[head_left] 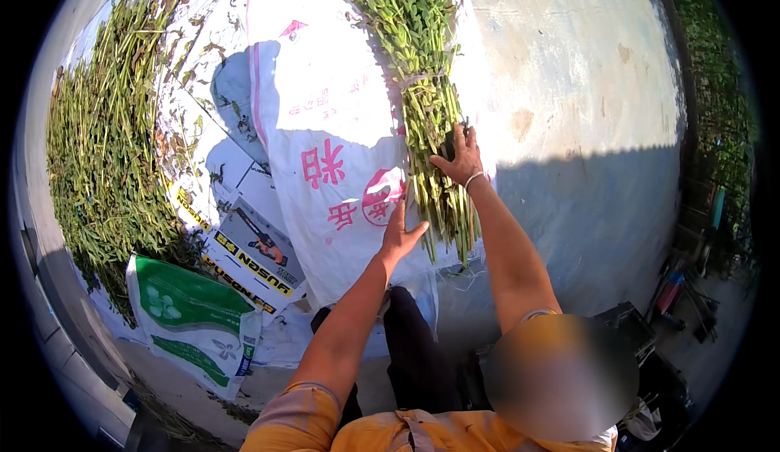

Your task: The person gathers long green plant stems from a table and arranges them into bundles. They use a blue plastic strip to tie the stems together, creating a neat bunch. The person then places the finished bundle onto a white sack on the ground and repeats the process with the remaining stems.

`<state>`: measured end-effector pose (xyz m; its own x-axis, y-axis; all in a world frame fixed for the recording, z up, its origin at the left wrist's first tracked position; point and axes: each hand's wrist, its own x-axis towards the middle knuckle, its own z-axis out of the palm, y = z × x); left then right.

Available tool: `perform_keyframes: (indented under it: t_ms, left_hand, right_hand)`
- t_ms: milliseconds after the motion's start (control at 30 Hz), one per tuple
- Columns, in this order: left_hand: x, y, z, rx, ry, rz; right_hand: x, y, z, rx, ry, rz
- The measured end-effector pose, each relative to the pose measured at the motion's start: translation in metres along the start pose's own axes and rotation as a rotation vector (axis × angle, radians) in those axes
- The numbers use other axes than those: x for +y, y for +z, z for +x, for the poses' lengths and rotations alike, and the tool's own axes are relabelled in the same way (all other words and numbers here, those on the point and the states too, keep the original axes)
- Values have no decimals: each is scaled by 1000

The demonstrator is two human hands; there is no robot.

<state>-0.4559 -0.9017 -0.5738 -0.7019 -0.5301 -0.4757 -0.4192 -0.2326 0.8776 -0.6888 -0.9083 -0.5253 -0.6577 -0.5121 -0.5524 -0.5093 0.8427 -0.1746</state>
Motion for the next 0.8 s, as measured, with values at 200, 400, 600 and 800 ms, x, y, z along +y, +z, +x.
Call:
perform_keyframes:
  t_ms: [200,400,600,800]
  left_hand:
    - [-24,-101,-134,169,-398,290]
    - [15,-247,-365,445,-709,355]
    - [200,-288,-542,442,-1050,203]
    - [260,-332,-527,285,-773,-76]
  right_hand:
    - [10,-35,-74,-4,84,57]
    - [86,-21,-273,-62,-1,422]
    - [125,-63,-505,-509,148,425]
    - [103,-139,-663,-276,247,631]
